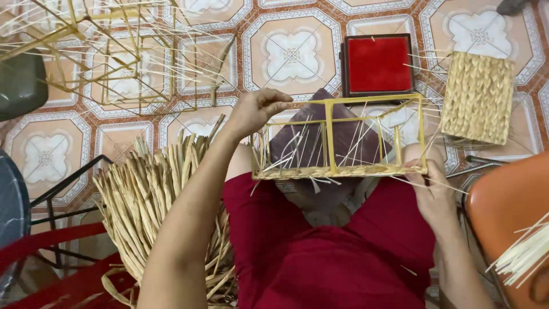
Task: Weaving dried plant fibers around a metal frame to create a basket.
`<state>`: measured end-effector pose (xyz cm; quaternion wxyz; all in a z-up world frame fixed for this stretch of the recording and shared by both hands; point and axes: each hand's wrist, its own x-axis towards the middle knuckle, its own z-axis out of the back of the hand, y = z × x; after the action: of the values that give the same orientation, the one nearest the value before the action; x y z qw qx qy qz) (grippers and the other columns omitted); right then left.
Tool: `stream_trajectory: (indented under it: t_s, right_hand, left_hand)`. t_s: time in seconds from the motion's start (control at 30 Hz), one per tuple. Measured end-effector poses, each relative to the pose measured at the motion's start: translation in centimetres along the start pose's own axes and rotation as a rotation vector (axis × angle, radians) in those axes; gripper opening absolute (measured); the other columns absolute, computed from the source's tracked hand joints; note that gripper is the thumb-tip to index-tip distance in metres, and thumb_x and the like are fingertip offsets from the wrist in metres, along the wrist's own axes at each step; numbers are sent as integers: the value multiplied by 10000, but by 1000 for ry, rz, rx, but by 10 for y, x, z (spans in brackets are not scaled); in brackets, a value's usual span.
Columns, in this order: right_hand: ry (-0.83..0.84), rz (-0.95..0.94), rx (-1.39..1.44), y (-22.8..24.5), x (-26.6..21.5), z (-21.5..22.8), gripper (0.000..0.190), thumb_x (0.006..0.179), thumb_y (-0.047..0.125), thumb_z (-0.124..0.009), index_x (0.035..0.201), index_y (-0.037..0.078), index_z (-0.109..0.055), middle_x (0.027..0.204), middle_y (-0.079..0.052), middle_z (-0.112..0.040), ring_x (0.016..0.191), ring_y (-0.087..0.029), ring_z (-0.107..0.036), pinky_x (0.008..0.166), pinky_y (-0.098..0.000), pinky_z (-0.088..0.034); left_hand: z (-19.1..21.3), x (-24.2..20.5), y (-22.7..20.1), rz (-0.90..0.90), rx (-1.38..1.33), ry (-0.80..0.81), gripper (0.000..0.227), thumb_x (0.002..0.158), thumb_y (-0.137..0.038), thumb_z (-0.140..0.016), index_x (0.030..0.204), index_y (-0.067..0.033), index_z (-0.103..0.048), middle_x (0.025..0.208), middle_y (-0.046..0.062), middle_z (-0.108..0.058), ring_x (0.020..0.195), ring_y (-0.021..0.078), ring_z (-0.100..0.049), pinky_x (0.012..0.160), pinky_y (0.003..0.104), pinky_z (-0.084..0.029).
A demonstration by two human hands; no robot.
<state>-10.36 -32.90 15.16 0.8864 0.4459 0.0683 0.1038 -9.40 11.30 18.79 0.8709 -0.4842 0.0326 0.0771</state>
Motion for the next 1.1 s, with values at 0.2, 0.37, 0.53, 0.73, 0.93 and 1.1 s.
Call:
stream_trajectory:
  t_s: [0.2,0.37,0.53,0.73,0.93,1.1]
  right_hand:
    - [69,23,-12,-21,20,7,331,1075,352,-580,1160,41,-655,986,-80,-656,924,-193,-595,861,-322,-476]
    - [100,110,7,-49,28,6,341,1081,360,-579,1160,34,-644,1019,-80,-628,946,-182,-581,878,-315,-464]
    - [137,-34,7,-47,30,10,369,1065,384,-586,1189,45,-663,973,-75,-665,918,-156,-564,852,-317,-470]
    - [165,-22,77,-71,32,10,387,1059,381,-568,1222,43,-662,1008,-62,-686,940,-140,-578,881,-307,-471]
    - [201,0,100,-61,32,11,388,1045,374,-556,1219,40,-653,1059,-53,-700,982,-139,-596,922,-298,-461]
    - [174,-49,96,-79,32,8,408,1053,387,-565,1238,36,-658,1046,-90,-701,970,-163,-590,906,-317,-469]
  left_hand:
    - [21,-88,-51,-554,51,-754,155,1098,-98,-589,1203,-22,-674,1184,124,-706,1063,245,-691,894,338,-561]
    - [-33,-169,-64,-983,302,-332,199,1074,-305,-637,1042,-112,-672,1082,46,-695,1103,212,-659,1010,409,-527]
    - [-77,-128,-37,-1013,703,4,552,1060,-445,-618,1539,-189,-524,1640,10,-447,1567,221,-335,1324,482,-148]
    - [-74,-63,-33,-861,1030,226,817,1040,-638,-424,1680,-248,-99,1757,-62,-79,1624,179,-50,1325,501,-14]
    - [-68,-61,-41,-739,987,283,788,989,-634,-442,1641,-310,-141,1719,-83,-151,1580,197,-146,1293,523,-67]
    - [-64,-57,-41,-692,879,291,762,966,-670,-412,1616,-341,-189,1705,-54,-173,1575,234,-154,1283,517,-98]
